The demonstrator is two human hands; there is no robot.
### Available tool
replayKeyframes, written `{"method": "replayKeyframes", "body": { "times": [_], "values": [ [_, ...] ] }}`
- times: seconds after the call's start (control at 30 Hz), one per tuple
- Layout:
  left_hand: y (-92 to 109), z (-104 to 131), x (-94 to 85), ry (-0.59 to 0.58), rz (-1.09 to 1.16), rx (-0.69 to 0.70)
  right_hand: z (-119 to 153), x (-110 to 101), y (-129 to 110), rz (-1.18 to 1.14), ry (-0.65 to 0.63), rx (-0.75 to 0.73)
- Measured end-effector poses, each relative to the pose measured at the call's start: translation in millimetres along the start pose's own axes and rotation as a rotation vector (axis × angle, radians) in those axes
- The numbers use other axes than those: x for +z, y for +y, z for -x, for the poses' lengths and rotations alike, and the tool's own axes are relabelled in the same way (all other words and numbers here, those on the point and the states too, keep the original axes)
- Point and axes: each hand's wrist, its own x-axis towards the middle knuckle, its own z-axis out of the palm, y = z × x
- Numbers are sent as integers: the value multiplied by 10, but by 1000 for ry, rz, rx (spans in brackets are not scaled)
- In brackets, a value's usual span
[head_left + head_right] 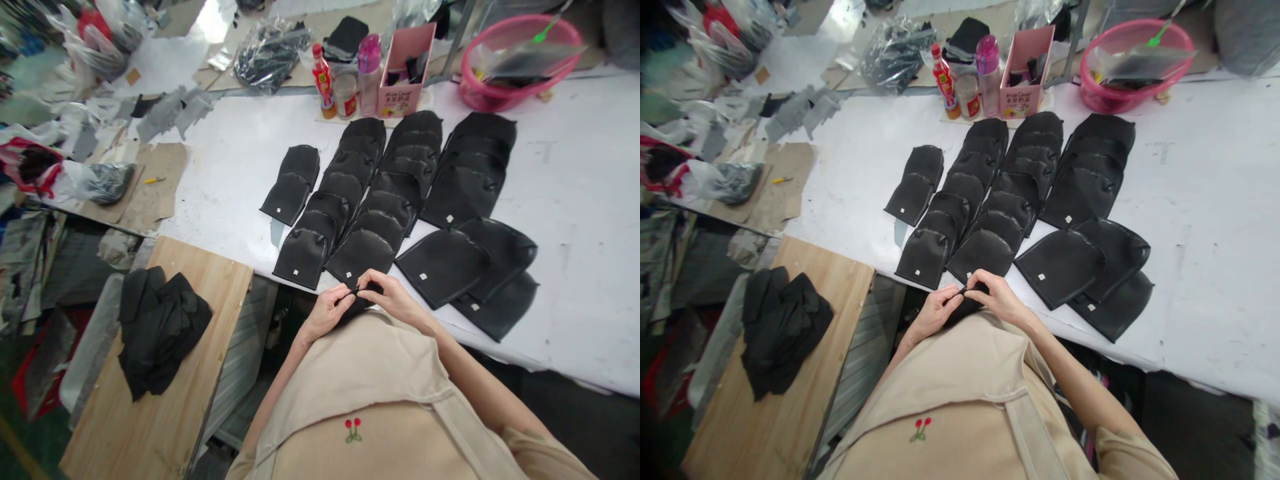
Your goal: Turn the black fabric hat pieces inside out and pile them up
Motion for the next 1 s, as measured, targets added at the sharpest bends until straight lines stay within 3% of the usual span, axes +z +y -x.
{"method": "replayKeyframes", "body": {
  "times": [0.17, 0.63, 1.0],
  "values": [
    [-6, 1, -12, 20, 18, -22, -12, -98, -7, 21, -78, 56],
    [-14, -32, 13, 48, 30, -110, -9, 56, -53, 70, -2, 36],
    [-31, 35, -214, 39, 181, -139, -32, -146, 29, 75, -133, -22]
  ]
}}
